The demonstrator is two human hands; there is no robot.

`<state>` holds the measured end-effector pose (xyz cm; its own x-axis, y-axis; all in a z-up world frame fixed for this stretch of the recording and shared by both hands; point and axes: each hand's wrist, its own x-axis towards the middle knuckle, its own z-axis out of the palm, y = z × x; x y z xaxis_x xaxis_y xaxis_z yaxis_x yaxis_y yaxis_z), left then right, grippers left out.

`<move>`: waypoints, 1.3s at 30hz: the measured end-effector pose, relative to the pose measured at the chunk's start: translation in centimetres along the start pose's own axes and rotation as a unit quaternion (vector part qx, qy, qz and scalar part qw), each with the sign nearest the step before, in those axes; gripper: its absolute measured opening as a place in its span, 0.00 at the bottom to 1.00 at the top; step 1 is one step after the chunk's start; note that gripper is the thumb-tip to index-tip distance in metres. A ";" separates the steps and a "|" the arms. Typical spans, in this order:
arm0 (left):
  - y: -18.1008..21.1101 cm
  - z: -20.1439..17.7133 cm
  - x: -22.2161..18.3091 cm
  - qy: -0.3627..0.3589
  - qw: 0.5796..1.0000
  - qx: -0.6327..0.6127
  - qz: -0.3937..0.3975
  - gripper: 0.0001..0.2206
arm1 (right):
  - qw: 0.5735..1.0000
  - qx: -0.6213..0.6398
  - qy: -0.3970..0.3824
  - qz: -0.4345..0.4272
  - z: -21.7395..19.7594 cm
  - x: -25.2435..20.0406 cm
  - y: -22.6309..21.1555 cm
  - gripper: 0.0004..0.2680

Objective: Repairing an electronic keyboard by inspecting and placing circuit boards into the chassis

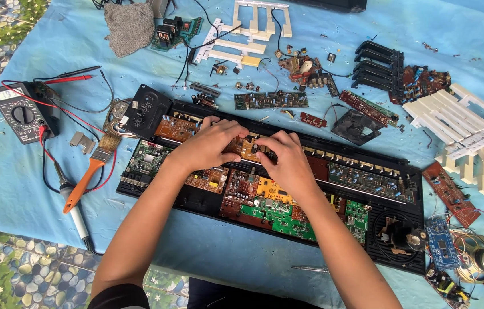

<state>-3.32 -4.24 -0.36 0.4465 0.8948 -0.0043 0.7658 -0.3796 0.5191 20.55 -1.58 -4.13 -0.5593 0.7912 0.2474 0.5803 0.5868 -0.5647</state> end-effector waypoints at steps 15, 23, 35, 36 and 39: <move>0.6 -1.2 -0.6 -0.003 1.000 -0.007 -0.021 0.22 | 1.000 0.000 0.001 -0.013 -0.3 -0.1 -0.2 0.11; 0.8 -0.9 -0.7 0.007 0.999 -0.011 -0.032 0.24 | 1.000 0.008 0.011 0.018 -3.5 -1.3 -3.0 0.15; -3.2 2.6 -0.1 0.050 0.996 0.062 0.050 0.28 | 0.950 0.143 0.276 0.032 -8.3 -14.9 -6.5 0.10; -3.1 2.5 -0.2 0.048 0.996 0.061 0.052 0.28 | 0.950 0.142 0.277 0.034 -7.8 -16.3 -6.3 0.10; -3.0 2.3 -0.3 0.056 0.994 0.073 0.065 0.28 | 0.943 0.157 0.287 0.056 -6.4 -20.2 -6.3 0.09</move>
<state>-4.66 -3.93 -3.86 0.4986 0.8530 0.1540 0.7676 -0.5170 0.3788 31.96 -20.14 -0.56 -0.0400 0.8614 0.5064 0.3628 0.4847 -0.7959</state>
